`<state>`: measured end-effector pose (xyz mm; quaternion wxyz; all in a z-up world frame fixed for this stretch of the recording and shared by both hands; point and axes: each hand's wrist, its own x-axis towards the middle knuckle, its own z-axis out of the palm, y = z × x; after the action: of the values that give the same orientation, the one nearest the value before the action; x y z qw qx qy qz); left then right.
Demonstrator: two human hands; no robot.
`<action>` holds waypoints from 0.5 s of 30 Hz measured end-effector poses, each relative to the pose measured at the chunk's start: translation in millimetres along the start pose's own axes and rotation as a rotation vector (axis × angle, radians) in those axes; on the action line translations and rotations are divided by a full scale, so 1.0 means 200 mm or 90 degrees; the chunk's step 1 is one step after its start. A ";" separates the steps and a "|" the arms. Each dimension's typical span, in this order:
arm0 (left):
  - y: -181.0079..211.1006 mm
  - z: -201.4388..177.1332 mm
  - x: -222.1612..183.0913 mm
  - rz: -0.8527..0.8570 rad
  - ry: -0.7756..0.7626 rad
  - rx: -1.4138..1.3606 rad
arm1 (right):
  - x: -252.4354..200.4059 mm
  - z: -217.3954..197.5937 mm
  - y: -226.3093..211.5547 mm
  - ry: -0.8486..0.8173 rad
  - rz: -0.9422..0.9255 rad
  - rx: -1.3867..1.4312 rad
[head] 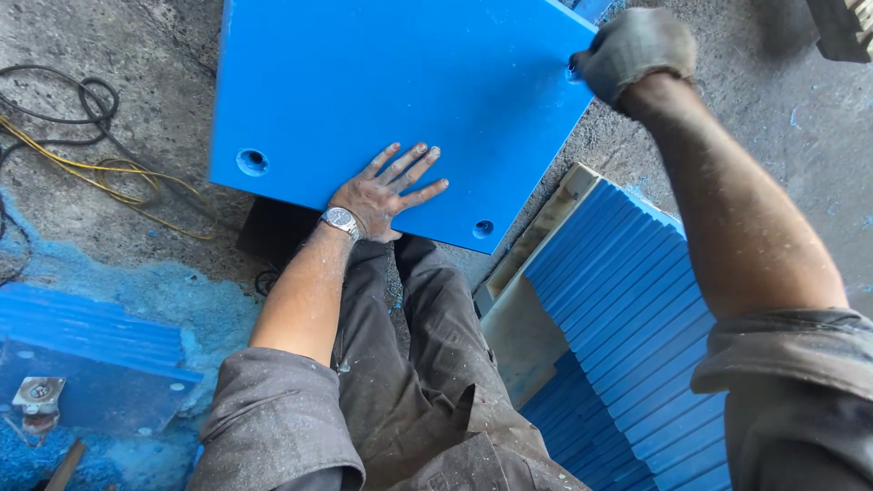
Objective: The recorder is cleaning and deburring the edges and holes of blue plastic blocks using a small hand tool.
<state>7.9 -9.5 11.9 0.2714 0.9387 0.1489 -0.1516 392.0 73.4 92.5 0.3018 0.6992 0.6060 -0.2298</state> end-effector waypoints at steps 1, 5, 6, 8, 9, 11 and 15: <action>0.00 0.00 0.00 -0.002 -0.003 -0.004 | -0.01 -0.07 -0.01 0.009 0.031 -0.008; 0.00 0.01 0.00 -0.003 0.016 -0.007 | -0.06 0.00 0.09 0.016 0.099 0.122; 0.00 0.03 0.00 -0.005 0.064 -0.038 | -0.11 -0.01 0.06 -0.030 0.187 0.148; -0.01 0.07 -0.02 -0.010 0.116 -0.069 | -0.19 -0.06 -0.01 -0.072 0.273 0.170; -0.03 0.08 -0.02 -0.061 0.187 -0.101 | -0.23 -0.11 -0.04 -0.115 0.255 0.226; -0.11 0.11 -0.05 -0.120 0.266 -0.130 | -0.26 -0.20 -0.10 -0.151 0.230 0.276; -0.31 0.07 -0.20 -0.539 0.454 -0.034 | -0.16 -0.33 -0.28 -0.024 0.077 0.393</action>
<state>-54.1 25.7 -13.5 0.1428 0.7828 0.5998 0.0838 328.1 101.3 154.1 0.0994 0.7882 0.4591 -0.3975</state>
